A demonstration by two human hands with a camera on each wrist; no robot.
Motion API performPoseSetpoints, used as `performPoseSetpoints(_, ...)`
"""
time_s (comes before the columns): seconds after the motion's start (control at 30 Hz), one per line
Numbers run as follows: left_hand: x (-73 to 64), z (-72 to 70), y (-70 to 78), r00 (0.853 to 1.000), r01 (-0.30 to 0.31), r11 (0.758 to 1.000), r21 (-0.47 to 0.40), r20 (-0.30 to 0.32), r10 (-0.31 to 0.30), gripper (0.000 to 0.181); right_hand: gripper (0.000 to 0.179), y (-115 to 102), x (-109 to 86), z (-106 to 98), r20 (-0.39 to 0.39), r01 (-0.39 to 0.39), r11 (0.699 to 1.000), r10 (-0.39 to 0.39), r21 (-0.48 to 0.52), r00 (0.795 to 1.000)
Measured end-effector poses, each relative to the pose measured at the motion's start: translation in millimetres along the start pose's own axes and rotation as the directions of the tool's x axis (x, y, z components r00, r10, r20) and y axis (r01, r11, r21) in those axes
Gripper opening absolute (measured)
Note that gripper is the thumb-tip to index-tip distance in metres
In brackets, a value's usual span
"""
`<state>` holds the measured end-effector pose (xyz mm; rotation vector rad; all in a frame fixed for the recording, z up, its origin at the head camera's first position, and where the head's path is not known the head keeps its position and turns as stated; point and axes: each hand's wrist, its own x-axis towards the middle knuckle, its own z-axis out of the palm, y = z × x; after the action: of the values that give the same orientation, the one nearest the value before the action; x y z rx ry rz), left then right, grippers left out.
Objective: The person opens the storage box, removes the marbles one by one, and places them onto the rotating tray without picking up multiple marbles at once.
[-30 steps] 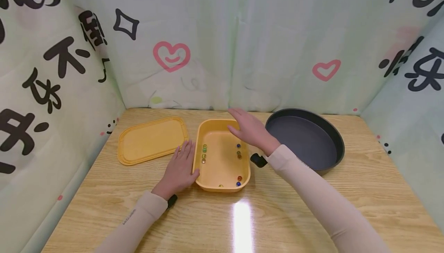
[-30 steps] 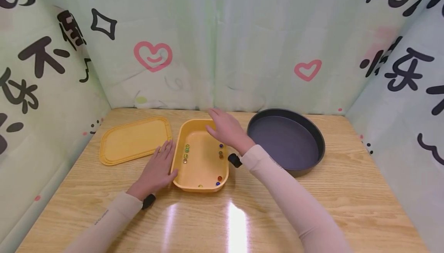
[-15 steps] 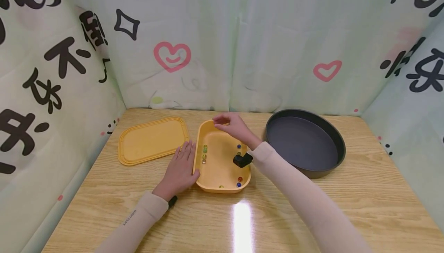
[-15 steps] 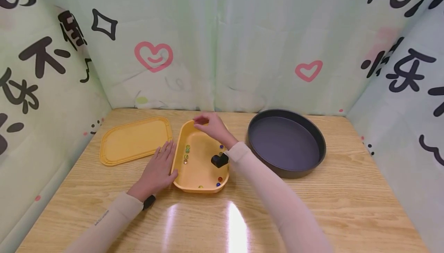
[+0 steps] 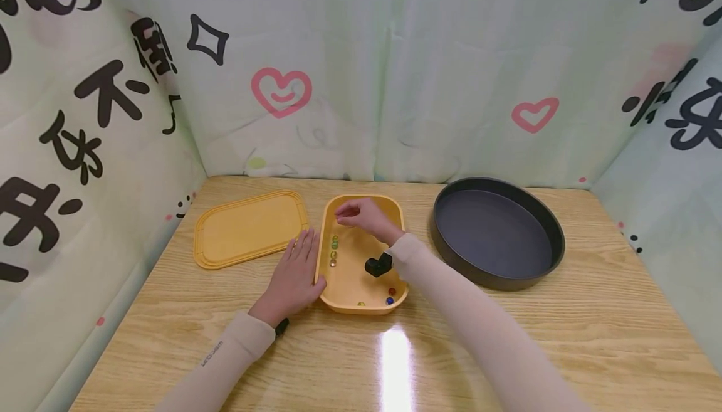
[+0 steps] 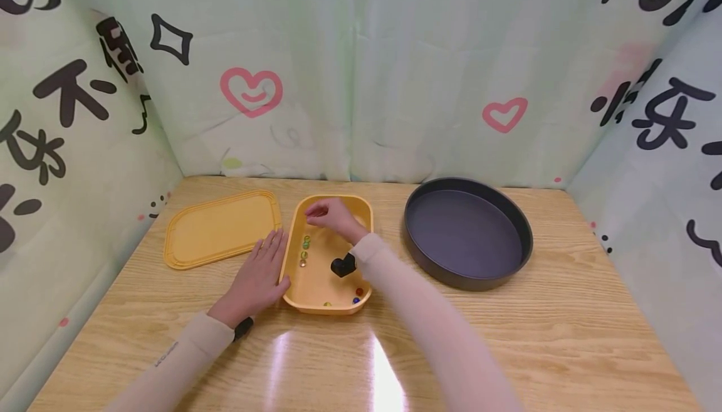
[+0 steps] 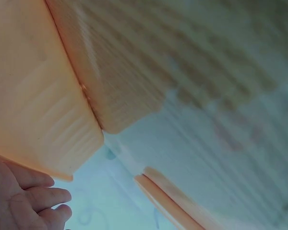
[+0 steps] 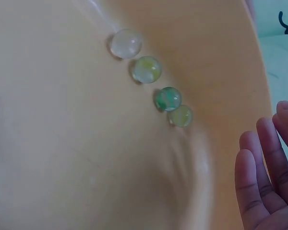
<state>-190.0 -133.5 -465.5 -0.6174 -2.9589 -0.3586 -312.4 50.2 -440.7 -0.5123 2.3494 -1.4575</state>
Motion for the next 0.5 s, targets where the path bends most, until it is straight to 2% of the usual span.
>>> performPoseSetpoints(0.3,-0.4,-1.0,-0.5,1.0,-0.01,1.0,0.001,-0.011,0.01,0.075,0.023,4.2,8.3,7.6,0.036,-0.011,0.997,0.014,-0.082,0.999)
performPoseSetpoints(0.5,-1.1,-1.5,0.0,1.0,-0.002,1.0,-0.013,0.013,0.002,0.075,0.018,7.0,10.9,9.7,0.08,-0.023,0.994,0.031,-0.105,0.996)
